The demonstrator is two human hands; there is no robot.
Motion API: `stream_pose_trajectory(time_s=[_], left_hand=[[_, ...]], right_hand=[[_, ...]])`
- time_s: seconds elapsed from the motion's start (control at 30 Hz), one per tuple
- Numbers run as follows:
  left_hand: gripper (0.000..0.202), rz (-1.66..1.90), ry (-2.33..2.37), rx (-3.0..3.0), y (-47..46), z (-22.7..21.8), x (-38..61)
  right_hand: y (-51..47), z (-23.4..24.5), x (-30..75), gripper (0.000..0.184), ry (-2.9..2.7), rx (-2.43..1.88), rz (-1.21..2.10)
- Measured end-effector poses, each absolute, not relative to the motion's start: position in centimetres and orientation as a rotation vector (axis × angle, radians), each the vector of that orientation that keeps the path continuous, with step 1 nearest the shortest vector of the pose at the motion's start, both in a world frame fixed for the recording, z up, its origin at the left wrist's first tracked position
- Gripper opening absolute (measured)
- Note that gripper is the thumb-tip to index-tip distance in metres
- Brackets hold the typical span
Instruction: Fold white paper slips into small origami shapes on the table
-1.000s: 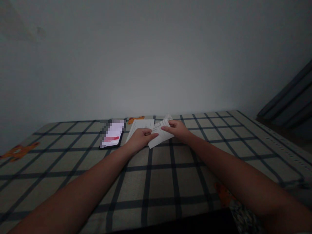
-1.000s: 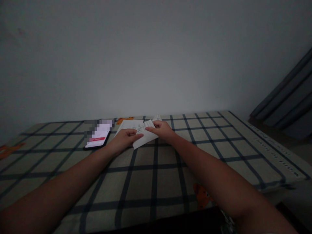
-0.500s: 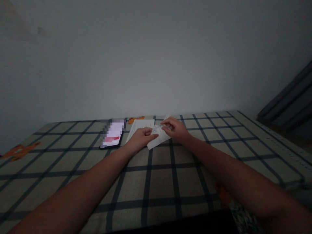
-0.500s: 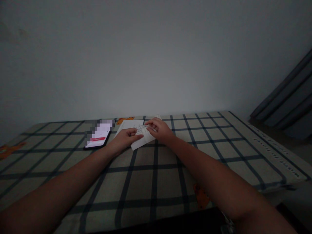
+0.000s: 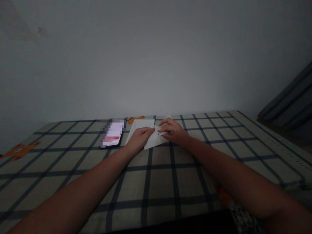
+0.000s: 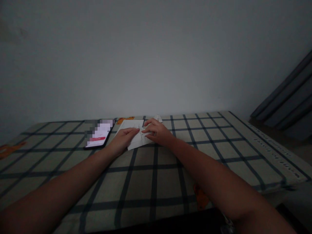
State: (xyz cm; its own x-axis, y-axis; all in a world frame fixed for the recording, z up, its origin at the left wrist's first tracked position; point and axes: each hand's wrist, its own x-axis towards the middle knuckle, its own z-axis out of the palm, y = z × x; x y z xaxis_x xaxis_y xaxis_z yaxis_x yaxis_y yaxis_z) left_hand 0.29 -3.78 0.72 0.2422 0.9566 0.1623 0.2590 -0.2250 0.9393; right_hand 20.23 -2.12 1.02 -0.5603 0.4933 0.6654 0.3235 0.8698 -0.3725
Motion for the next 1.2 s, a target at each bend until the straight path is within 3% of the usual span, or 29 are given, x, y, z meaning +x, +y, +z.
stream_pose_trajectory(time_s=[0.67, 1.07, 1.2], left_hand=[[0.042, 1.083, 1.164, 1.652, -3.83, 0.64, 0.53], [0.039, 1.066, 1.047, 1.424, -3.61, 0.28, 0.41], [0.037, 1.063, 1.065, 1.476, -3.68, 0.31, 0.39]], right_hand=[[-2.54, 0.89, 20.1, 0.021, -2.317, -0.568, 0.233], [-2.76, 0.79, 19.77, 0.035, -2.355, -0.59, 0.248], [-2.99, 1.14, 19.61, 0.025, -2.275, -0.589, 0.366]])
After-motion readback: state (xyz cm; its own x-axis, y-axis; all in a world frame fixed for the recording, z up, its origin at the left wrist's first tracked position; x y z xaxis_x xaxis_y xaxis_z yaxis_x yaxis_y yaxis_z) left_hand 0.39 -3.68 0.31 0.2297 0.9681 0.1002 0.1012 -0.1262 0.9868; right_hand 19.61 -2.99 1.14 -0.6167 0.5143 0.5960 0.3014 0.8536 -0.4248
